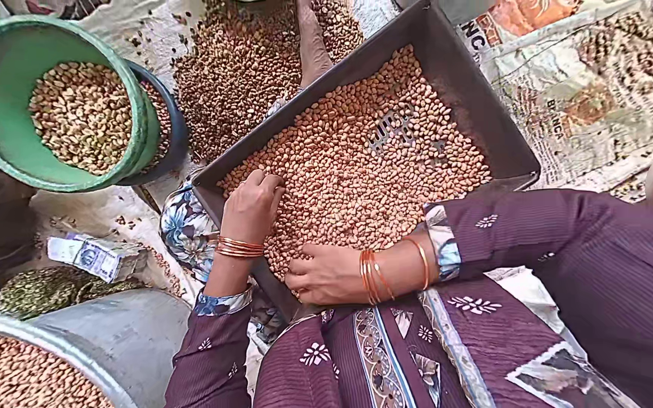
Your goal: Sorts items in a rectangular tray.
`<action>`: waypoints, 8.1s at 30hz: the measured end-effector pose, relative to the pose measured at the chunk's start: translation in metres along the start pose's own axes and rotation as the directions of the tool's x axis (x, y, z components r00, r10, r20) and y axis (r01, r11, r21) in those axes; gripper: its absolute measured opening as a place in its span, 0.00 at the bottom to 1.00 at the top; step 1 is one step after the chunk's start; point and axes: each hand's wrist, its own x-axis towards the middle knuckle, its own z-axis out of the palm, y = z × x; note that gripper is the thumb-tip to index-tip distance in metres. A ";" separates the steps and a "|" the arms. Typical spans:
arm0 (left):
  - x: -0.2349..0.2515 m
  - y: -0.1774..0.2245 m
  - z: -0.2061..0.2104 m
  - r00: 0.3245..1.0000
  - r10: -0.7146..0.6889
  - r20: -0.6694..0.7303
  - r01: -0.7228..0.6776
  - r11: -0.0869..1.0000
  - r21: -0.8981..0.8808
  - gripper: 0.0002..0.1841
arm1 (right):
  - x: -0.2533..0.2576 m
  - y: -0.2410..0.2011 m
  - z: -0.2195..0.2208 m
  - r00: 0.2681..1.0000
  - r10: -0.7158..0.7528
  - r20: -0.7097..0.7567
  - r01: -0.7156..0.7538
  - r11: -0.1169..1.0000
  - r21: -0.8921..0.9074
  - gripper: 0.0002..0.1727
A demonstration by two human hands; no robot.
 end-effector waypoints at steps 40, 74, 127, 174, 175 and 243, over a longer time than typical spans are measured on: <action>0.033 -0.037 -0.005 0.929 0.259 -0.264 -0.137 0.904 0.405 0.11 | -0.101 0.046 -0.019 0.388 0.921 0.013 -0.900 0.376 0.220 0.54; 0.132 0.048 0.016 0.964 0.246 -0.100 -0.234 0.965 0.121 0.14 | -0.171 0.064 -0.072 0.503 0.844 -0.184 -0.856 0.516 0.024 0.13; 0.096 0.075 0.009 0.971 -0.048 -0.234 -0.115 0.763 -0.636 0.12 | -0.136 0.049 -0.023 0.227 0.952 0.203 -0.934 0.154 0.321 0.63; 0.022 0.090 0.040 0.947 0.316 0.056 -0.299 0.933 -0.203 0.09 | -0.144 0.081 -0.010 0.817 0.536 -0.210 -0.501 0.842 0.199 0.04; 0.022 0.088 0.038 0.955 0.292 0.049 -0.271 0.929 -0.252 0.10 | -0.148 0.079 -0.010 0.830 0.514 -0.219 -0.469 0.854 0.226 0.03; 0.172 0.160 0.030 0.970 0.239 0.038 -0.189 0.848 -0.495 0.16 | -0.207 0.056 -0.023 0.201 0.973 -0.115 -0.976 0.209 0.064 0.08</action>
